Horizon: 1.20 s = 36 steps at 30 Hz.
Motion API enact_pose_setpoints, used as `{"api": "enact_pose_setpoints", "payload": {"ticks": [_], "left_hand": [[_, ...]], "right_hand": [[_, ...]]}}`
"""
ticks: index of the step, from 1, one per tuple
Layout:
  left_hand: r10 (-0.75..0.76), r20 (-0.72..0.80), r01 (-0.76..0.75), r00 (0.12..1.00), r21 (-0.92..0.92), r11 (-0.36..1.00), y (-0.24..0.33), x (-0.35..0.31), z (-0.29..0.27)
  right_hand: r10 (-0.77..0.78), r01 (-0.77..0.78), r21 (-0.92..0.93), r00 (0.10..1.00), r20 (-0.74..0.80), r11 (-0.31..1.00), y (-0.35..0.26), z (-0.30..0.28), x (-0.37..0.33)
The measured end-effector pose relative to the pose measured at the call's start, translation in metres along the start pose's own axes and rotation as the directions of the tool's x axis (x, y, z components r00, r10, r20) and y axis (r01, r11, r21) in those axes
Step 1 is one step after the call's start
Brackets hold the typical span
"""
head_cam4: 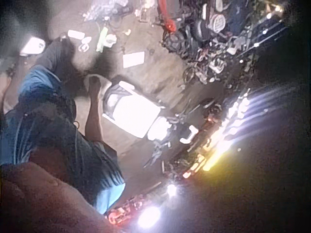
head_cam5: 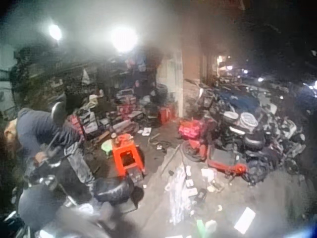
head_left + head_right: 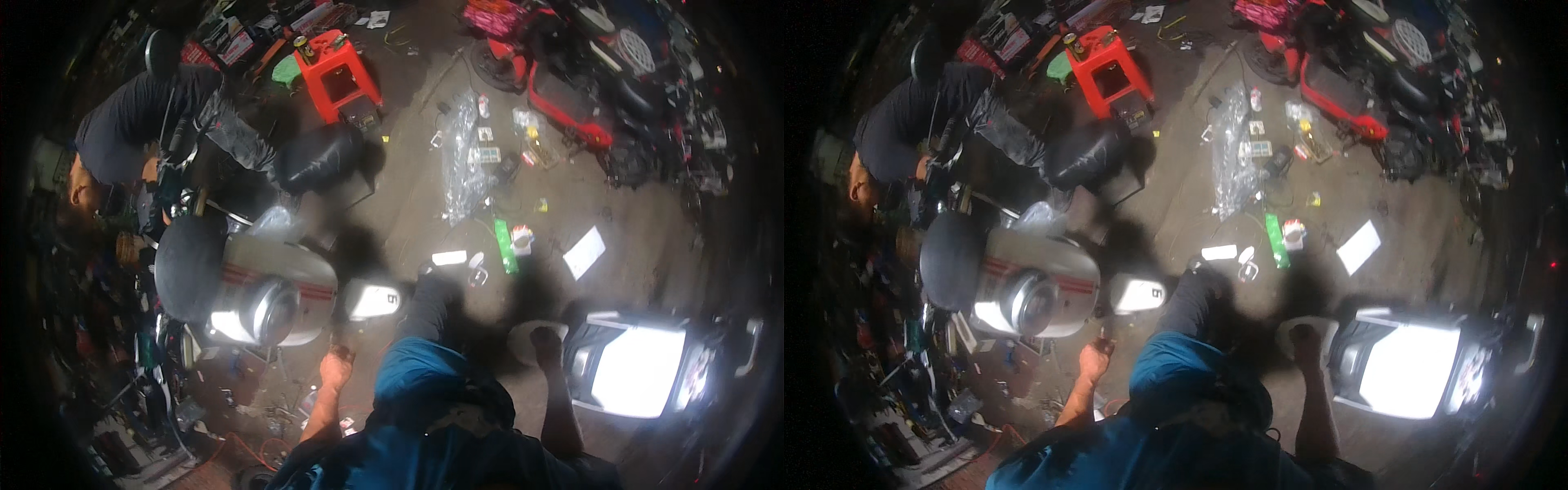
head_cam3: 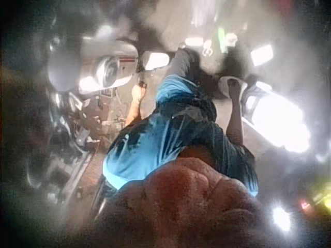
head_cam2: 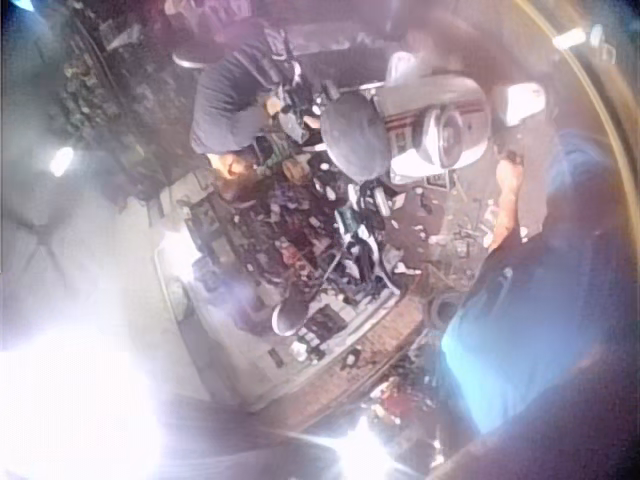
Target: The person disassembles a wheel by prying open the motor hub with metal tools and a hammer, then separating the tire, covers, and internal motor components by hand.
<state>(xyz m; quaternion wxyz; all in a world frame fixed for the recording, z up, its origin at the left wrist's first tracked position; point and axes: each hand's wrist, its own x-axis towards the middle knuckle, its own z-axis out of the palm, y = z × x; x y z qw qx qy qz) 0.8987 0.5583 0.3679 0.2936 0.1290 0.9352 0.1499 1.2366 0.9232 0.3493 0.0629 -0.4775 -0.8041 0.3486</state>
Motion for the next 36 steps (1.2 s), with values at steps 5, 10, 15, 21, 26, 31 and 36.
{"api": "enact_pose_setpoints", "payload": {"ticks": [5,10,15,21,26,31,36], "left_hand": [[-0.113,-0.043,0.112,0.993,-0.026,0.993,0.006,0.054,0.032],[0.024,0.054,-0.024,0.998,-0.001,1.000,-0.004,0.093,0.061],[-0.268,-0.023,0.253,0.963,-0.258,0.933,0.116,0.108,-0.014],[-0.427,-0.083,0.330,0.901,-0.508,0.796,0.145,0.137,0.003],[-0.335,-0.010,0.327,0.942,0.241,0.914,0.182,0.131,0.075],[-0.646,0.487,0.799,0.588,-0.222,0.559,0.258,0.080,0.145],[-0.648,0.538,0.820,0.539,-0.158,0.551,0.326,0.090,0.159]], "right_hand": [[0.005,0.006,-0.045,0.972,0.235,0.999,0.039,0.012,0.060],[0.457,-0.583,0.317,0.799,0.392,0.748,0.128,0.020,0.128],[0.098,-0.367,0.524,0.877,0.471,0.768,0.110,0.022,0.306],[-0.588,0.600,-0.381,0.792,0.163,0.703,-0.029,0.111,0.576],[-0.455,0.799,-0.288,0.552,0.698,0.528,-0.190,0.257,0.766],[-0.231,0.605,-0.374,0.692,0.684,0.703,-0.335,0.396,0.868],[-0.185,0.531,-0.461,0.774,0.606,0.711,-0.353,0.494,0.933]]}}
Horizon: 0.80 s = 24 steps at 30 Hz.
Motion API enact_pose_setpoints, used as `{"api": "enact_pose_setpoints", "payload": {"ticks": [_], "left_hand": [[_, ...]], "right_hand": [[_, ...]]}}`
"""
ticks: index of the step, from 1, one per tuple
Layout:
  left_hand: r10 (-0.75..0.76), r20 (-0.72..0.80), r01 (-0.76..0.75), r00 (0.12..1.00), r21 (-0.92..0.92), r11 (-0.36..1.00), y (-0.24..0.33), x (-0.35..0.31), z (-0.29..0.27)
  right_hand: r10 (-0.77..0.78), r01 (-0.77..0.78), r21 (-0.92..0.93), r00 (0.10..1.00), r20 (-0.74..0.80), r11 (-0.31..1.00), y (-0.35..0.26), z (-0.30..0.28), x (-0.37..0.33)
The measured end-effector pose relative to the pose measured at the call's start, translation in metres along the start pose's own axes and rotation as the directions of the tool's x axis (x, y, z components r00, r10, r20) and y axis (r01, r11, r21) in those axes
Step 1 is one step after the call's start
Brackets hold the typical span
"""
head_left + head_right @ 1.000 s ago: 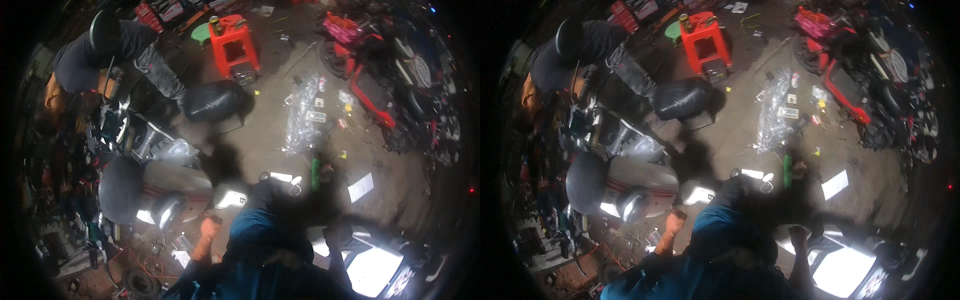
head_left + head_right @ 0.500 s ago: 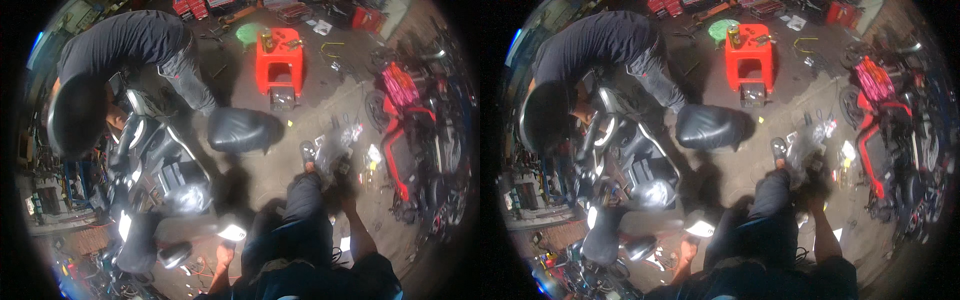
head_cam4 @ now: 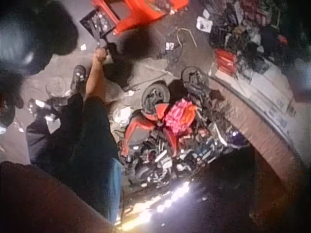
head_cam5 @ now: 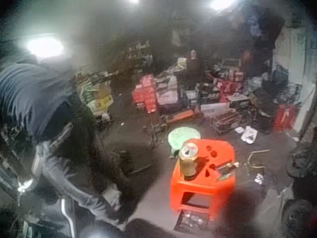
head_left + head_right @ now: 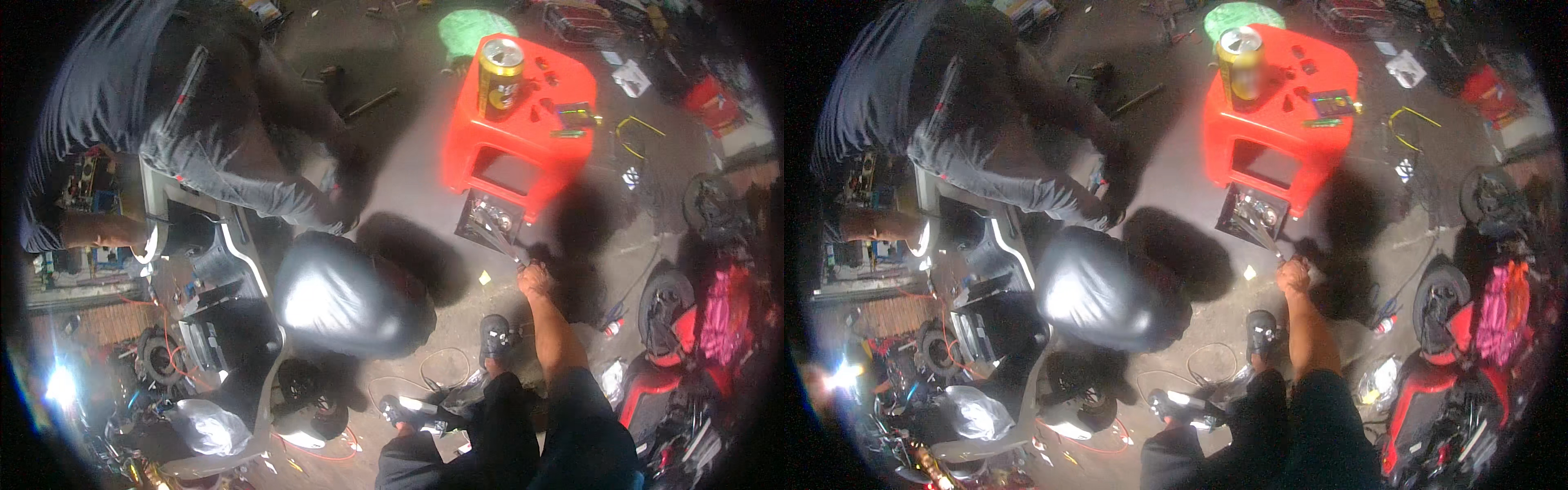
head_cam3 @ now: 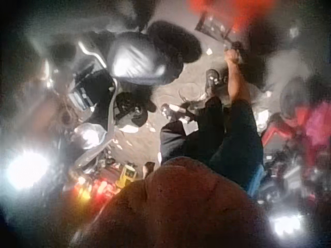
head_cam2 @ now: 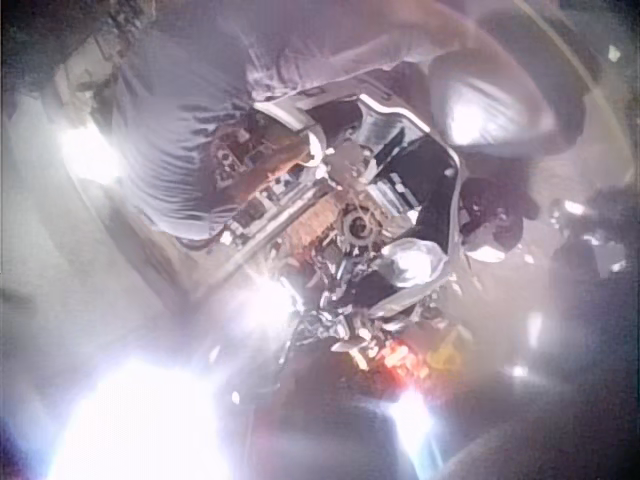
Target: The person disassembles a wheel by prying open the motor hub with metal tools and a hammer, then separating the tire, covers, and internal motor components by hand.
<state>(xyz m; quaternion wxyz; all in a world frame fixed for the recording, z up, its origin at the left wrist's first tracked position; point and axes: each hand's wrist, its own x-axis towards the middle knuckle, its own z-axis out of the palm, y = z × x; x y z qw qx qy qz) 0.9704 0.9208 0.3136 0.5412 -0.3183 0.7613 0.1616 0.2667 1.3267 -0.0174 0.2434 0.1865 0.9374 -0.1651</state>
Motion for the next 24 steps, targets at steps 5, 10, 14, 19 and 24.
{"api": "enact_pose_setpoints", "payload": {"ticks": [5,10,14,19,24], "left_hand": [[-0.124,0.060,0.130,0.990,-0.107,0.986,0.077,-0.006,-0.019],[-0.173,0.079,0.185,0.982,-0.174,0.967,0.116,-0.022,-0.029],[-0.174,0.074,0.186,0.982,-0.216,0.959,0.136,-0.024,-0.033],[-0.092,0.049,0.102,0.995,-0.250,0.963,0.158,-0.028,-0.026],[0.359,-0.115,-0.328,0.926,0.222,0.918,0.194,-0.026,-0.036]], "right_hand": [[0.089,-0.118,0.274,0.989,0.114,0.955,-0.003,0.051,0.054],[0.184,-0.432,0.421,0.839,0.512,0.797,-0.002,0.054,0.080],[0.200,-0.517,0.488,0.803,0.562,0.703,0.000,0.031,0.105],[-0.014,-0.149,0.545,0.959,0.285,0.825,0.043,0.025,0.125],[-0.221,0.135,0.453,0.965,0.142,0.881,0.038,-0.093,-0.014]]}}
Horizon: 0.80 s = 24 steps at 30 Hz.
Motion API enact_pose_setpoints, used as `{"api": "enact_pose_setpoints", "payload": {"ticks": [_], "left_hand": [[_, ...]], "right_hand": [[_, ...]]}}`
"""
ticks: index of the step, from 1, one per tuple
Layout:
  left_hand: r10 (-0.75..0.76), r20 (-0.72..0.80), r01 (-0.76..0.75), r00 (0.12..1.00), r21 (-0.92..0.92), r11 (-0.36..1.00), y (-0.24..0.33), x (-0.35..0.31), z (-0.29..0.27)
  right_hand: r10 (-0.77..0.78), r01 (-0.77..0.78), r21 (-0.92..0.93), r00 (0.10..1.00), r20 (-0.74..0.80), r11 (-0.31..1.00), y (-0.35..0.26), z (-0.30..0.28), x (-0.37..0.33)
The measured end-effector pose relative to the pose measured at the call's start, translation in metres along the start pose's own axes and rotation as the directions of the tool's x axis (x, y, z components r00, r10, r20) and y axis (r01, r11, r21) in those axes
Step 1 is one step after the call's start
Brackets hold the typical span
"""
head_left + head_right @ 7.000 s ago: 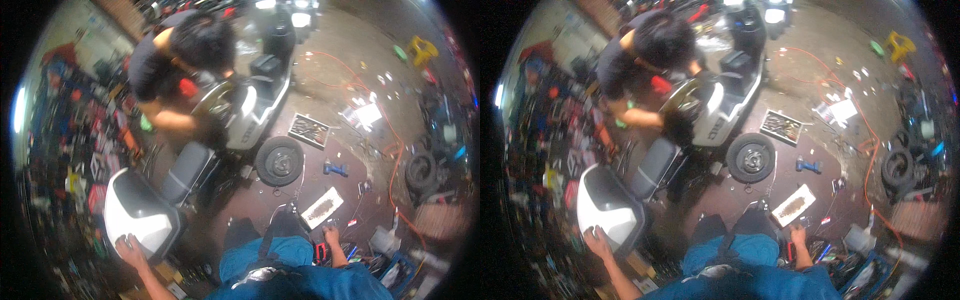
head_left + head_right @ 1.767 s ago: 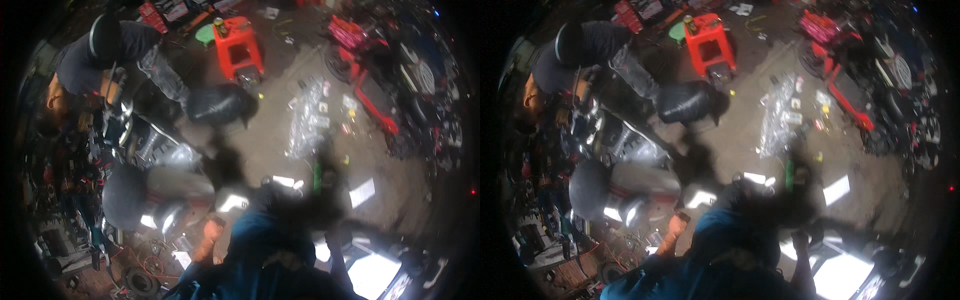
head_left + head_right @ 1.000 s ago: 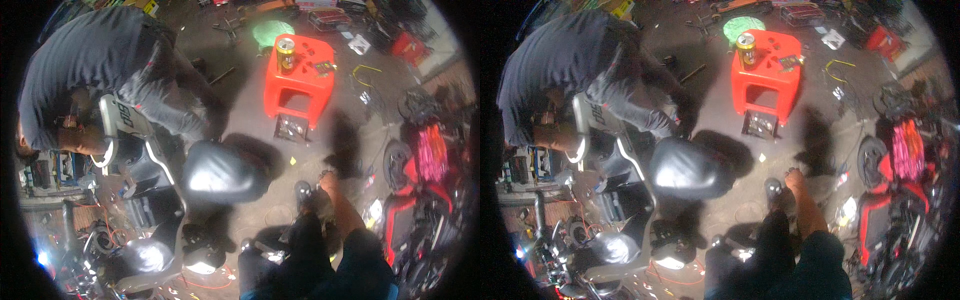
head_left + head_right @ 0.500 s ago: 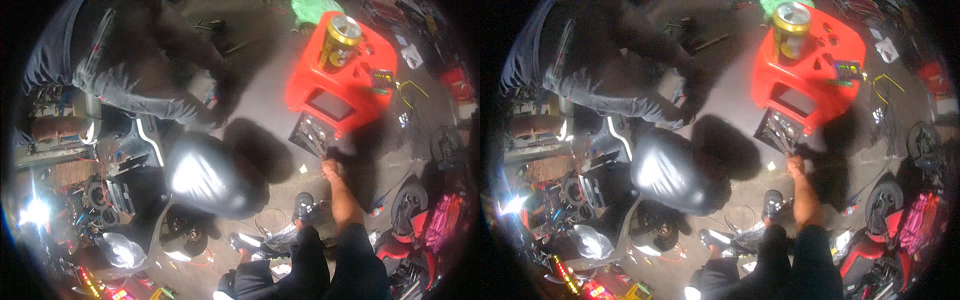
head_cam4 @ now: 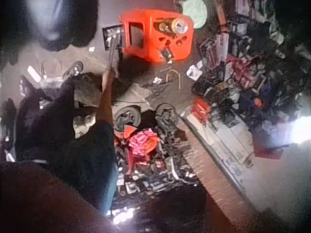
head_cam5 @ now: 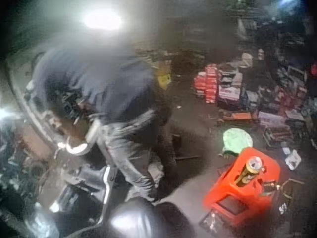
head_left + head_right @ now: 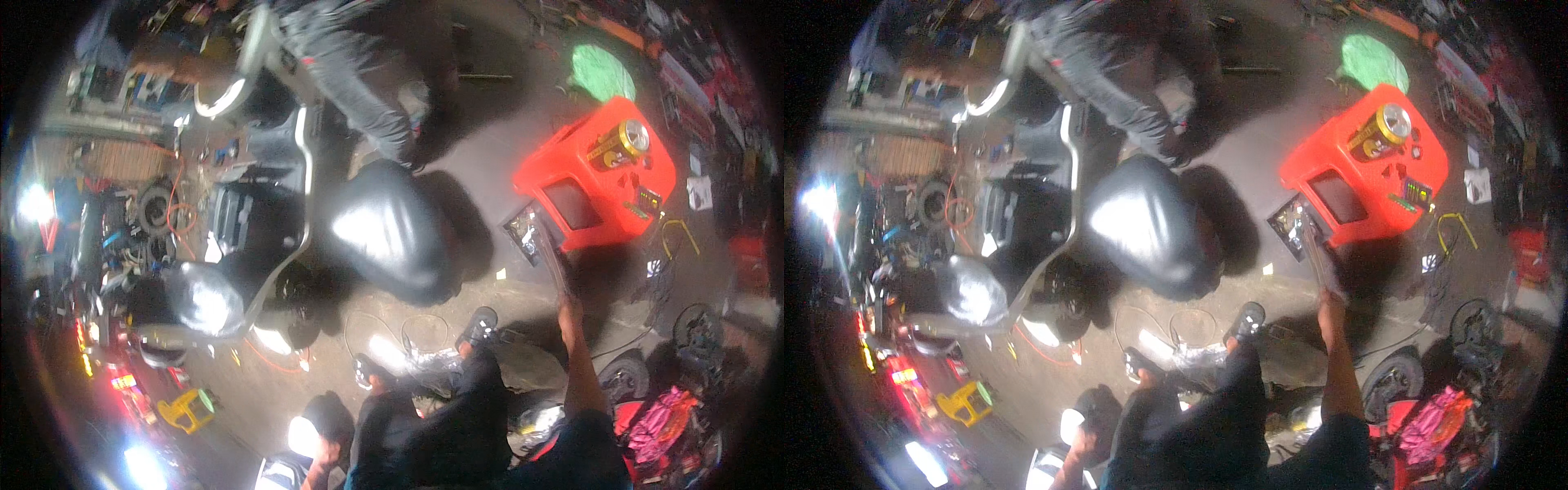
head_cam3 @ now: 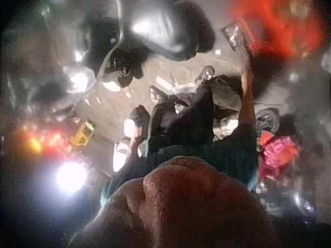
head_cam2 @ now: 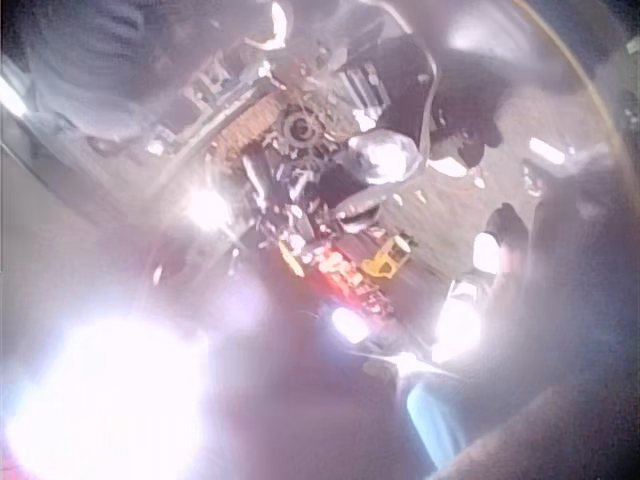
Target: The person disassembles a wheel by prying open the motor hub with metal tools and a hammer, then separating the tire, covers, and internal motor components by hand.
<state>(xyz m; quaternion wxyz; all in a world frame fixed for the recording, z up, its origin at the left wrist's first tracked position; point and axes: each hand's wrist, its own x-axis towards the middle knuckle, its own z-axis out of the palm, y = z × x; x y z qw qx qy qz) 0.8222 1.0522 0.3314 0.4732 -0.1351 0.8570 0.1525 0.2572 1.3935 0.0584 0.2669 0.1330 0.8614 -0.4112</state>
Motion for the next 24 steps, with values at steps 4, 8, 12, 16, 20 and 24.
{"api": "enact_pose_setpoints", "payload": {"ticks": [4,8,12,16,20,24], "left_hand": [[-0.254,-0.236,-0.055,0.938,-0.825,0.562,0.067,0.059,-0.118],[-0.164,0.091,0.082,0.982,-0.995,-0.061,0.078,0.061,-0.140],[0.034,-0.084,-0.062,0.996,-0.908,-0.415,0.061,0.040,-0.127],[-0.304,-0.445,-0.447,0.842,-0.260,-0.856,0.036,-0.017,-0.112],[-0.508,-0.003,-0.505,0.861,0.099,-0.857,-0.019,-0.089,-0.093],[-0.789,0.106,-0.592,0.605,-0.603,-0.535,-0.102,-0.124,0.011]], "right_hand": [[-0.746,0.704,-0.546,0.635,0.198,0.454,-0.043,-0.082,-0.143],[-0.697,0.922,-0.372,0.339,0.632,0.111,-0.066,-0.077,-0.233],[-0.409,0.823,-0.110,0.387,0.826,0.557,-0.194,-0.001,-0.364],[0.067,0.425,-0.159,0.223,0.972,0.891,-0.242,0.084,-0.451],[0.113,0.755,-0.044,-0.040,0.993,0.654,-0.268,0.169,-0.512],[-0.050,0.801,-0.198,0.272,0.961,0.565,-0.284,0.235,-0.549]]}}
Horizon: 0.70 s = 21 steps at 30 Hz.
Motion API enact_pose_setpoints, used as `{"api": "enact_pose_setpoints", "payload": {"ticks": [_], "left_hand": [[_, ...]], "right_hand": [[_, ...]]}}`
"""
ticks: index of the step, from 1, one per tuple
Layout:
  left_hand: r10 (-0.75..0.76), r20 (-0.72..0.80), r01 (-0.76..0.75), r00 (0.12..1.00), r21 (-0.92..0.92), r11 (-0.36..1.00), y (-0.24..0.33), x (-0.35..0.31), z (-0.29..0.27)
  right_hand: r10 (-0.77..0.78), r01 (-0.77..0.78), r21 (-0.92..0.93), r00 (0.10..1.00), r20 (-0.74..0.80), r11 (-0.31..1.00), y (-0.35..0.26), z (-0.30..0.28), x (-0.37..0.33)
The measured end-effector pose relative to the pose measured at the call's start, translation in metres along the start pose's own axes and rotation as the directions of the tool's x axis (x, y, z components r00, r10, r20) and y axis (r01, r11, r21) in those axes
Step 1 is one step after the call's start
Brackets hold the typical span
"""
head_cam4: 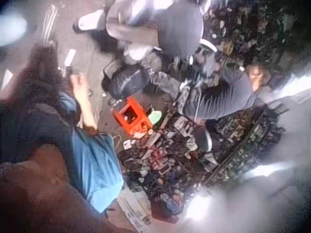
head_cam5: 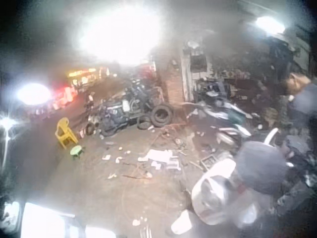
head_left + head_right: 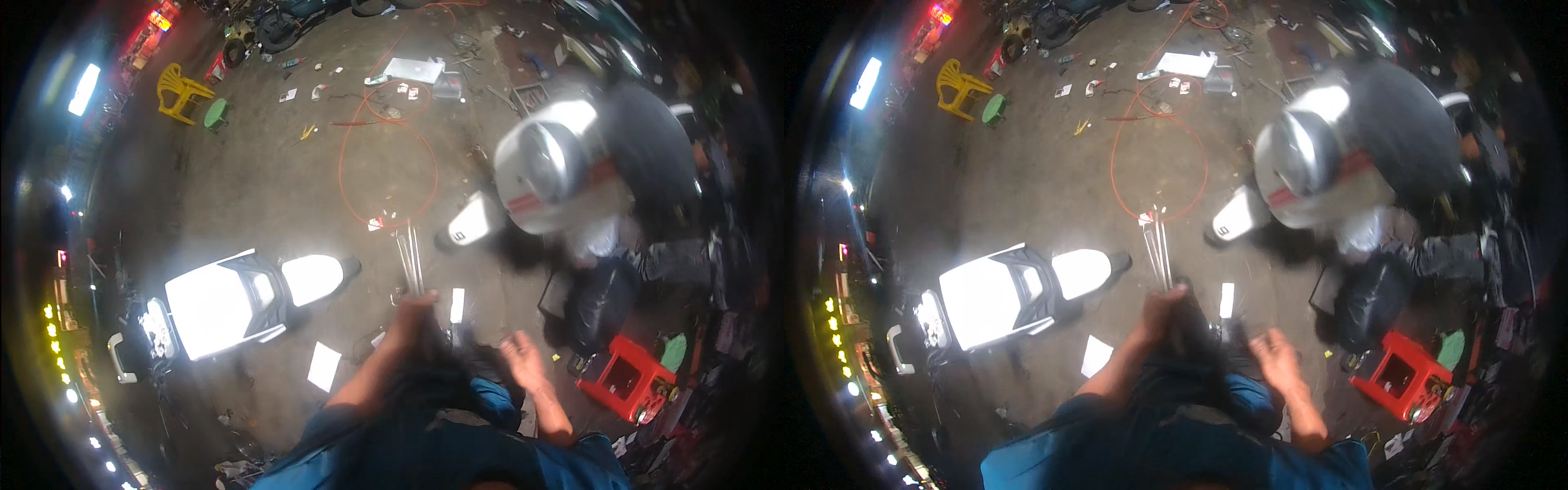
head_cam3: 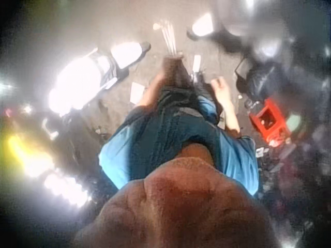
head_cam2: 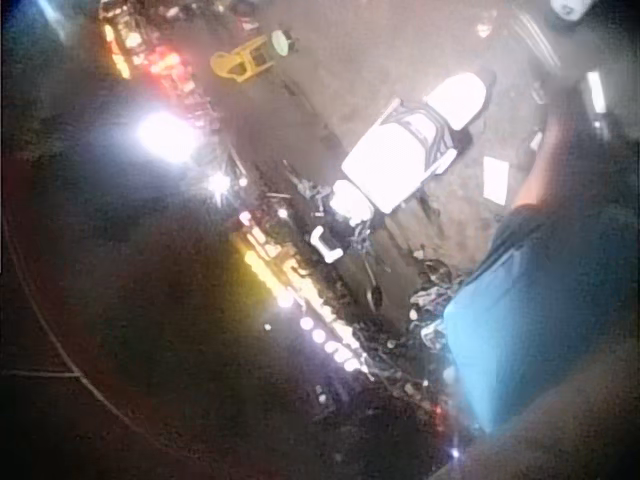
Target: The person disassembles a wheel by prying open the motor hub with metal tools and a hammer, then separating the tire, covers, and internal motor components by hand.
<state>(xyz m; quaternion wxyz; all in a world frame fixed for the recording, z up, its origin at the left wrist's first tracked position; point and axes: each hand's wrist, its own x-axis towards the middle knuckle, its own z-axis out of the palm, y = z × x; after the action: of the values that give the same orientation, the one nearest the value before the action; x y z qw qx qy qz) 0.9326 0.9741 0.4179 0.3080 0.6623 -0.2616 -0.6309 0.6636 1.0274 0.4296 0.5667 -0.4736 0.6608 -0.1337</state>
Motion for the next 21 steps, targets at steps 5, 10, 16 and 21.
{"api": "enact_pose_setpoints", "payload": {"ticks": [5,10,16,21], "left_hand": [[0.208,-0.333,0.095,0.920,0.703,0.705,-0.030,0.013,-0.189],[0.229,-0.437,0.217,0.870,0.756,0.617,-0.094,-0.030,-0.292],[0.285,-0.063,-0.041,0.956,0.938,0.345,-0.152,-0.069,-0.336],[-0.070,-0.449,0.385,0.891,0.663,0.642,-0.108,-0.006,-0.329]], "right_hand": [[-0.155,0.212,0.041,0.819,-0.552,0.976,-0.040,-0.010,0.094],[-0.215,0.182,-0.115,0.789,-0.575,0.977,-0.120,-0.002,0.132],[-0.333,0.119,-0.409,0.797,-0.505,0.905,-0.191,0.010,0.182],[-0.165,0.040,-0.305,0.902,-0.399,0.952,-0.205,0.034,0.251]]}}
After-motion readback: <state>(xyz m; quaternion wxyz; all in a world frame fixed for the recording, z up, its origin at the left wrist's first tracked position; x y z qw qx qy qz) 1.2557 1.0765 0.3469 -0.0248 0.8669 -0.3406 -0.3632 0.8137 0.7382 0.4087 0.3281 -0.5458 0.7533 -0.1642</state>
